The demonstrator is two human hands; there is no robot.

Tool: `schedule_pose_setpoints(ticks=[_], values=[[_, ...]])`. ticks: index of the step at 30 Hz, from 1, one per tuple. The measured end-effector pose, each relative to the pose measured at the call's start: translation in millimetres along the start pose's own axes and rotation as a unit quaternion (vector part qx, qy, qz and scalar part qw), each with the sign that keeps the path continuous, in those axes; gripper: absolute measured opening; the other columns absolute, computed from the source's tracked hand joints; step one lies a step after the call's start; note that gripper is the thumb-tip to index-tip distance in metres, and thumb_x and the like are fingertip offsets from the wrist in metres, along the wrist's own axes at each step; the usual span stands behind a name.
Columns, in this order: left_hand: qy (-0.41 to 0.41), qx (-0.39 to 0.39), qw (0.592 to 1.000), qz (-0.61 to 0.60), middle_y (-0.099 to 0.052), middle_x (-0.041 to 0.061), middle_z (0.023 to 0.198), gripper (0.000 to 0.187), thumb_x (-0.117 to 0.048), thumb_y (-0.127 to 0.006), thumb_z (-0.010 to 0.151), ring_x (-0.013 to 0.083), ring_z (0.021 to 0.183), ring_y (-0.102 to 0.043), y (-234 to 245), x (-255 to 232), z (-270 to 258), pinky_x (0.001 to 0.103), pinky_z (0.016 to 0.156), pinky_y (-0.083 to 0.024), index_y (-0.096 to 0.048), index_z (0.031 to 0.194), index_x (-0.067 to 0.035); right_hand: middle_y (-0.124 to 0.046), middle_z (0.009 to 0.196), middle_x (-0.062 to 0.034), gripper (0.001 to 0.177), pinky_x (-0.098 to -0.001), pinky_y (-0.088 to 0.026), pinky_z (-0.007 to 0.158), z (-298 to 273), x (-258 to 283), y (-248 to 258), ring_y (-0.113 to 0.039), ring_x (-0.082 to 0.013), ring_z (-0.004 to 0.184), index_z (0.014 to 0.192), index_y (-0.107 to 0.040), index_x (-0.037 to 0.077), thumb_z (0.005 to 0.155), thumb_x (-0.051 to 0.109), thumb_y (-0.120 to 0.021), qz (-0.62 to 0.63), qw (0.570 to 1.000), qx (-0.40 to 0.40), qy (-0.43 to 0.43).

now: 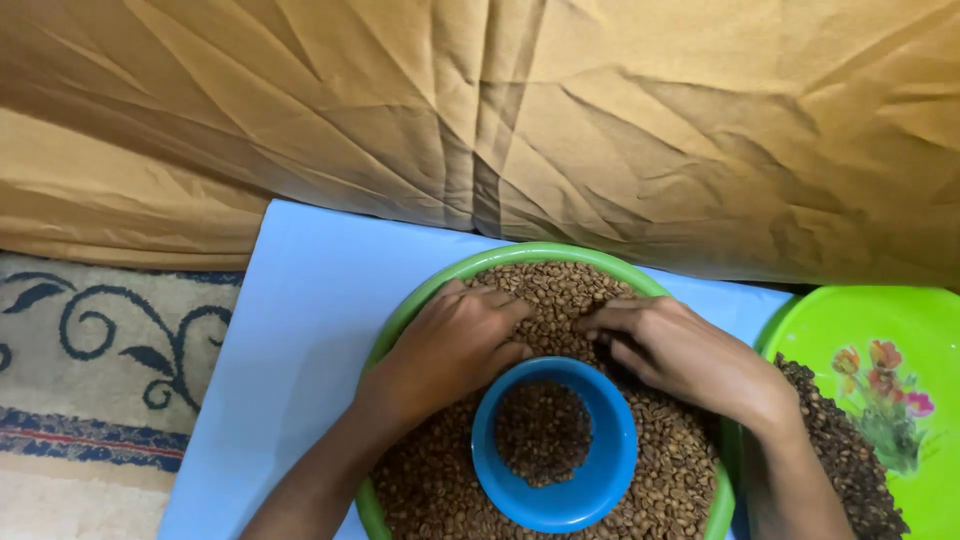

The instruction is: The person sorts coffee beans by hand, picking them from a large tray and placing them into a smaller bowl.

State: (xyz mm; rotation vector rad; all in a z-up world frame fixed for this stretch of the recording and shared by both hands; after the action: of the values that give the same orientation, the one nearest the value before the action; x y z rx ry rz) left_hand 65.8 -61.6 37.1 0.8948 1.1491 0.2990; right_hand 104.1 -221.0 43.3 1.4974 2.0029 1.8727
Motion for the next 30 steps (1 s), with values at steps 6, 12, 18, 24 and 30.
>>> schedule_pose_setpoints(ticks=[6,12,18,24,30], values=[[0.005,0.005,1.000,0.003,-0.075,0.010,0.094,0.027,-0.021,-0.075,0.085,0.0298,0.081,-0.070,-2.7,-4.9,1.1,0.048,0.090,-0.048,-0.068,0.103,-0.003,-0.084,0.101,0.0022,0.024,-0.0376,-0.060,0.073,-42.4,-30.2,20.2,-0.077,-0.0252,0.078,0.101,-0.078,0.011,0.081,0.017,-0.066,-0.034,0.994,-0.030,-0.100],[0.045,0.135,0.990,-0.019,-0.067,0.015,0.075,0.031,-0.021,-0.071,0.096,0.0338,0.076,-0.067,0.9,-22.3,12.0,0.046,0.075,-0.048,-0.069,0.116,0.003,-0.081,0.083,-0.0063,0.021,-0.0411,-0.060,0.088,-25.8,-31.5,-10.8,-0.079,-0.0269,0.086,0.086,-0.080,0.010,0.093,0.011,-0.062,0.026,0.977,0.105,-0.183],[0.047,0.132,0.990,-0.013,-0.069,0.010,0.077,0.028,-0.026,-0.071,0.096,0.0298,0.079,-0.069,2.0,-20.6,10.5,0.045,0.079,-0.048,-0.070,0.109,-0.001,-0.078,0.078,-0.0112,0.016,-0.0474,-0.058,0.079,-23.5,-15.3,37.2,-0.076,-0.0364,0.082,0.079,-0.071,0.008,0.090,0.016,-0.063,0.004,0.983,0.024,-0.182],[0.025,0.108,0.994,0.023,-0.069,0.008,0.077,0.022,-0.018,-0.057,0.104,0.0280,0.076,-0.068,-9.7,-10.3,7.8,0.045,0.081,-0.049,-0.072,0.116,-0.007,-0.078,0.076,-0.0102,0.013,-0.0464,-0.058,0.079,-20.6,-40.6,11.8,-0.075,-0.0344,0.079,0.078,-0.070,0.012,0.089,0.016,-0.065,-0.010,0.979,0.030,-0.202],[0.027,0.101,0.994,-0.005,-0.070,0.012,0.081,0.025,-0.022,-0.061,0.103,0.0306,0.079,-0.069,-4.6,-11.9,7.9,0.048,0.082,-0.050,-0.071,0.116,-0.004,-0.079,0.086,-0.0103,0.009,-0.0461,-0.060,0.083,-21.6,-24.7,43.5,-0.076,-0.0348,0.093,0.092,-0.074,0.014,0.091,0.018,-0.066,-0.031,0.980,-0.060,-0.189]])
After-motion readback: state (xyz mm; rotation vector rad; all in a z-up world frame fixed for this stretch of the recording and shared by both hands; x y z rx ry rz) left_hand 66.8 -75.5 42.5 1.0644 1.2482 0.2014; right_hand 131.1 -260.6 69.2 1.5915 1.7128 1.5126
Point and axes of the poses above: each hand's wrist, its own z-axis towards the middle knuckle, its own y-axis out of the back of the hand, x = y × z, the point moved 8 cm from there along z, towards the middle knuckle
